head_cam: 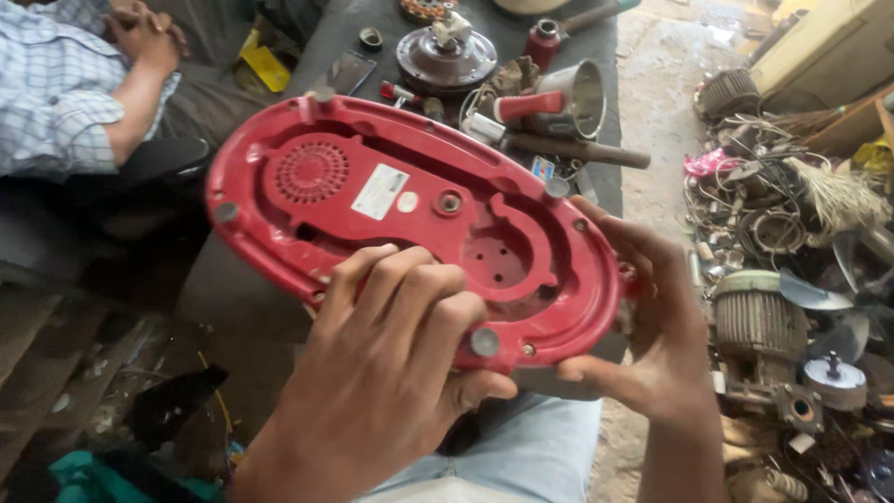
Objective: The person uses a screwdriver to remove screws from the underside of a red electric iron. They then lift the red base plate to expose the internal wiring and motor components, holding the iron steady while inspecting the interior.
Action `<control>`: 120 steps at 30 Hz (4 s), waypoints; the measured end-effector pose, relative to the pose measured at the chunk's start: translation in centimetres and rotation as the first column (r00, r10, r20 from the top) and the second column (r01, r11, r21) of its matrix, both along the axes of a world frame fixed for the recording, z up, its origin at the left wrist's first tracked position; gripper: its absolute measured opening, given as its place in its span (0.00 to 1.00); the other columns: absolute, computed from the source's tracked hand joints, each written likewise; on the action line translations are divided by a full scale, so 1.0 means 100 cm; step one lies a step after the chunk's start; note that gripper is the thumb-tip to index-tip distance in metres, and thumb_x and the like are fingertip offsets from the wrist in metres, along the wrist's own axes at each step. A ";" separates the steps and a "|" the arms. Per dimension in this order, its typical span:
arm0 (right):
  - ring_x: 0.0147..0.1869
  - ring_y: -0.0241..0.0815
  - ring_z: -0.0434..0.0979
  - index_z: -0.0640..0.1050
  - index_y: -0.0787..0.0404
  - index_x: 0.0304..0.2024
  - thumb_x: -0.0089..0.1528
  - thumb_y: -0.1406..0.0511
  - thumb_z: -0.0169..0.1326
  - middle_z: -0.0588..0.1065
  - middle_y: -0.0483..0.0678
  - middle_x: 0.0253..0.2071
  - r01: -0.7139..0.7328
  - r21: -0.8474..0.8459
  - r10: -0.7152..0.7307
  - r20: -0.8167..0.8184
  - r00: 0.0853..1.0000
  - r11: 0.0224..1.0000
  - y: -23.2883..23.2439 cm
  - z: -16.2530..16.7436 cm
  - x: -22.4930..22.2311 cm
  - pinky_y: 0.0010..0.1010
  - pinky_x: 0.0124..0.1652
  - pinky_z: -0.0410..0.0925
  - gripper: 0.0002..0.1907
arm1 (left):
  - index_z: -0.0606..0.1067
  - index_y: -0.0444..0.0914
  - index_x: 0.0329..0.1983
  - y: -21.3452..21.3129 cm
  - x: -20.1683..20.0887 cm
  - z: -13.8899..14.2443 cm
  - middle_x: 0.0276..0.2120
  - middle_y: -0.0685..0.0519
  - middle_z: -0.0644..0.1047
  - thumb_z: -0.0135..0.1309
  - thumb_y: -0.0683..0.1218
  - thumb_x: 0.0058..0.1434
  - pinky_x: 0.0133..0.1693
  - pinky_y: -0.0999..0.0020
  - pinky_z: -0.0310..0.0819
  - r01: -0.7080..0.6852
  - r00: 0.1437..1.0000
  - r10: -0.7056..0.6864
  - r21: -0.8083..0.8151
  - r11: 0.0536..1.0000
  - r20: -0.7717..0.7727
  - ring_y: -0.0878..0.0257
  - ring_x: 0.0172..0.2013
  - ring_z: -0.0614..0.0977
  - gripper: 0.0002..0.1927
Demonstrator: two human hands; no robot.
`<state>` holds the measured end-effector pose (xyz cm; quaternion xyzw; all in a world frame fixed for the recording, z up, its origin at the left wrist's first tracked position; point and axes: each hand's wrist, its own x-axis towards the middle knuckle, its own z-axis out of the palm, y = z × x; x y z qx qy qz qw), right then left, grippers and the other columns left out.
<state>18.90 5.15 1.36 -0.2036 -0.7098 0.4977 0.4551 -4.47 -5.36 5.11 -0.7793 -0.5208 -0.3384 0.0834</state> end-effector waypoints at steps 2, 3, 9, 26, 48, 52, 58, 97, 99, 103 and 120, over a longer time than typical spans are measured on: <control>0.76 0.50 0.68 0.58 0.67 0.73 0.43 0.57 0.75 0.62 0.61 0.77 0.045 0.015 -0.046 0.075 0.996 0.999 0.001 -0.006 0.006 0.41 0.68 0.71 0.62 | 0.71 0.39 0.50 0.000 -0.007 0.000 0.49 0.47 0.73 0.46 0.64 0.70 0.63 0.45 0.64 0.056 0.998 -0.055 -0.010 0.998 0.034 0.50 0.55 0.75 0.25; 0.75 0.49 0.69 0.58 0.68 0.73 0.40 0.55 0.74 0.62 0.61 0.76 0.060 0.030 -0.063 0.110 0.992 0.998 0.002 -0.009 0.010 0.40 0.66 0.72 0.65 | 0.72 0.38 0.50 0.001 -0.016 0.002 0.49 0.46 0.73 0.45 0.62 0.71 0.62 0.46 0.65 0.013 0.999 -0.014 0.044 0.999 0.039 0.48 0.55 0.75 0.23; 0.71 0.45 0.69 0.57 0.68 0.72 0.38 0.55 0.75 0.63 0.57 0.73 0.150 0.052 -0.157 0.153 0.976 0.987 0.005 -0.023 0.027 0.34 0.63 0.69 0.66 | 0.73 0.36 0.56 0.054 -0.122 -0.003 0.48 0.52 0.74 0.42 0.56 0.76 0.51 0.68 0.69 -0.209 0.729 0.189 -0.050 0.977 0.657 0.64 0.44 0.73 0.20; 0.62 0.51 0.80 0.66 0.60 0.61 0.46 0.49 0.78 0.74 0.60 0.57 0.040 0.052 -0.036 -0.075 0.997 0.998 0.097 -0.031 0.033 0.40 0.61 0.73 0.51 | 0.69 0.38 0.67 0.060 -0.102 -0.062 0.62 0.48 0.72 0.44 0.63 0.71 0.52 0.64 0.78 0.024 0.531 0.083 -0.113 0.993 0.843 0.61 0.59 0.76 0.31; 0.79 0.58 0.67 0.61 0.54 0.64 0.44 0.60 0.79 0.62 0.68 0.74 -0.263 -0.096 0.258 -0.064 0.964 0.960 0.110 -0.020 0.045 0.49 0.71 0.64 0.53 | 0.55 0.43 0.76 0.041 -0.112 -0.028 0.77 0.38 0.56 0.78 0.61 0.36 0.75 0.52 0.53 0.077 0.907 -0.005 -0.155 0.985 0.422 0.44 0.77 0.57 0.66; 0.79 0.59 0.65 0.58 0.51 0.63 0.45 0.66 0.79 0.61 0.69 0.76 -0.314 -0.095 0.308 -0.069 0.949 0.945 0.108 -0.021 0.046 0.49 0.71 0.68 0.52 | 0.45 0.41 0.76 0.049 -0.118 -0.009 0.75 0.34 0.53 0.80 0.62 0.27 0.70 0.49 0.50 0.046 0.949 0.050 -0.292 0.955 0.312 0.40 0.74 0.54 0.78; 0.70 0.60 0.70 0.56 0.51 0.59 0.42 0.65 0.78 0.62 0.71 0.73 -0.224 -0.119 0.228 0.027 0.973 0.967 0.105 -0.009 0.045 0.48 0.55 0.74 0.52 | 0.43 0.46 0.76 0.075 -0.131 0.031 0.69 0.41 0.58 0.78 0.63 0.23 0.68 0.48 0.53 0.112 0.993 -0.107 -0.563 0.819 0.041 0.41 0.70 0.59 0.79; 0.59 0.44 0.80 0.67 0.70 0.70 0.40 0.52 0.79 0.76 0.63 0.60 -0.076 -0.130 0.090 0.103 0.991 0.989 0.108 -0.010 0.052 0.34 0.54 0.75 0.61 | 0.50 0.44 0.74 0.066 -0.126 0.017 0.68 0.37 0.50 0.77 0.65 0.30 0.62 0.44 0.65 0.166 0.984 -0.127 -0.373 0.913 0.128 0.33 0.68 0.60 0.71; 0.59 0.45 0.81 0.68 0.71 0.69 0.40 0.51 0.78 0.77 0.63 0.58 -0.047 -0.100 0.056 0.087 0.995 0.994 0.108 -0.010 0.049 0.35 0.56 0.76 0.61 | 0.45 0.44 0.76 0.075 -0.125 0.022 0.72 0.34 0.43 0.78 0.68 0.28 0.62 0.40 0.58 0.089 0.994 -0.110 -0.424 0.901 -0.026 0.31 0.70 0.50 0.77; 0.61 0.46 0.81 0.69 0.71 0.69 0.40 0.49 0.77 0.78 0.63 0.59 -0.004 -0.069 0.012 0.113 0.994 0.998 0.106 -0.008 0.047 0.35 0.60 0.74 0.61 | 0.38 0.49 0.78 0.103 -0.122 0.044 0.75 0.36 0.36 0.74 0.74 0.31 0.70 0.38 0.42 -0.172 0.895 -0.148 -0.633 0.755 -0.420 0.35 0.76 0.38 0.80; 0.57 0.44 0.82 0.69 0.66 0.70 0.52 0.38 0.64 0.78 0.59 0.59 0.236 0.073 -0.246 0.197 0.949 0.969 0.123 -0.044 0.069 0.31 0.54 0.76 0.55 | 0.39 0.47 0.79 0.117 -0.153 0.015 0.72 0.37 0.56 0.79 0.63 0.28 0.68 0.49 0.56 0.368 0.921 -0.352 -0.664 0.651 0.166 0.41 0.72 0.57 0.80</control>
